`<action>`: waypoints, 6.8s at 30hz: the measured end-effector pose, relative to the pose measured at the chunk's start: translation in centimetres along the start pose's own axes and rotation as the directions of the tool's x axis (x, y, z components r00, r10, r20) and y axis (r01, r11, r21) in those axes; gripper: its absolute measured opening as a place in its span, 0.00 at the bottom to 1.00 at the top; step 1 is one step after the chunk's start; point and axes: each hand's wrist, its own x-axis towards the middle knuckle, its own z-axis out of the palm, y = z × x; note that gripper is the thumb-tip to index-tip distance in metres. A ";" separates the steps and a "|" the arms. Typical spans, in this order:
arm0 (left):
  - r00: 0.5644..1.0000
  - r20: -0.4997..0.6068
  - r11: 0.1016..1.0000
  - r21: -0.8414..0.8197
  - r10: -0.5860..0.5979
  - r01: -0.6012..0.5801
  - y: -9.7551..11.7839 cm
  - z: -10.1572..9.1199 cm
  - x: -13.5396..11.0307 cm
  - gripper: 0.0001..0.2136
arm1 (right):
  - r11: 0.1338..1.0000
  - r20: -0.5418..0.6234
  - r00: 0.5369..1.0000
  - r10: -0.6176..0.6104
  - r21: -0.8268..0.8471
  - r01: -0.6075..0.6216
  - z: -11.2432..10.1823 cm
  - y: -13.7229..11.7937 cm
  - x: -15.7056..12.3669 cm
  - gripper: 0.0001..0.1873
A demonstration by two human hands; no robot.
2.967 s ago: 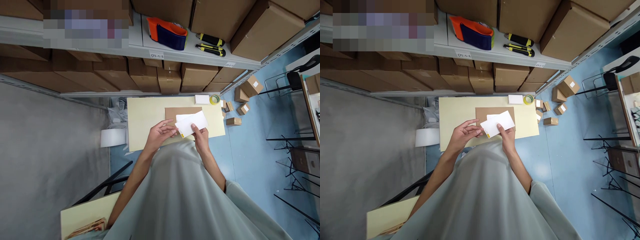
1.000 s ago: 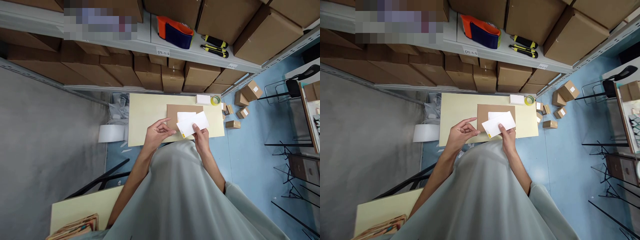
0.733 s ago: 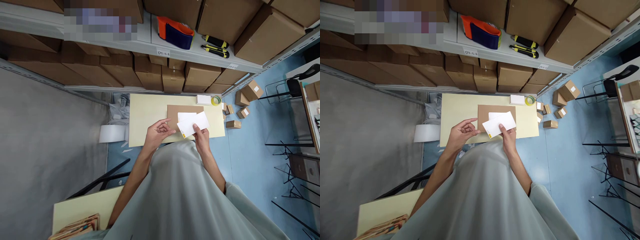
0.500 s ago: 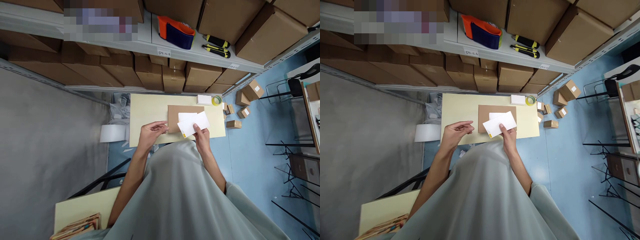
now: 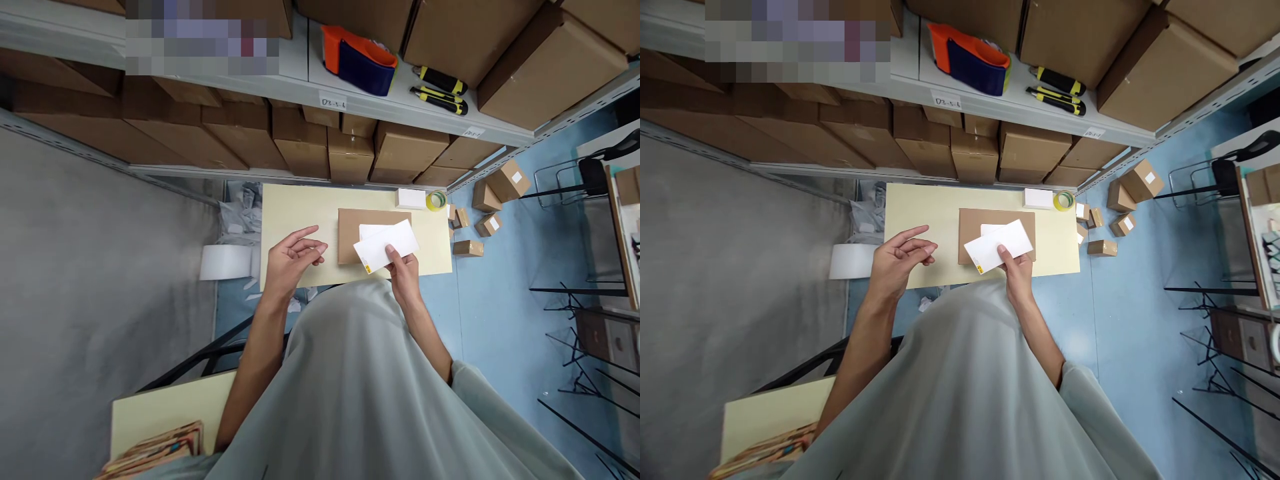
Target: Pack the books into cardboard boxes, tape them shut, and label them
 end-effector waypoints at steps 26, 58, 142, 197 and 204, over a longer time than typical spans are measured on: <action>0.992 0.122 0.992 -0.123 0.025 -0.010 1.1 1.1 -0.8 0.30 | 1.000 -0.017 1.000 0.008 0.000 -0.008 -0.6 0.3 0.1 0.30; 0.967 -0.189 0.961 0.248 0.170 -0.120 -0.6 -5.3 3.6 0.28 | 0.999 -0.015 1.000 0.006 0.034 -0.006 -0.3 0.2 -0.4 0.27; 0.876 0.447 0.917 0.242 0.184 -0.316 1.4 7.5 -5.1 0.10 | 0.827 0.233 0.904 -0.359 -0.370 0.423 -2.9 -3.9 -4.8 0.10; 0.988 0.036 0.986 0.073 0.150 -0.152 -1.4 5.1 -3.5 0.18 | 0.913 0.201 0.957 -0.207 -0.313 0.263 -0.1 -3.3 -3.4 0.14; 0.990 -0.014 0.989 0.049 0.142 -0.141 -1.6 4.3 -2.8 0.18 | 0.942 0.125 0.975 -0.186 -0.260 0.213 -1.1 -3.0 -2.4 0.14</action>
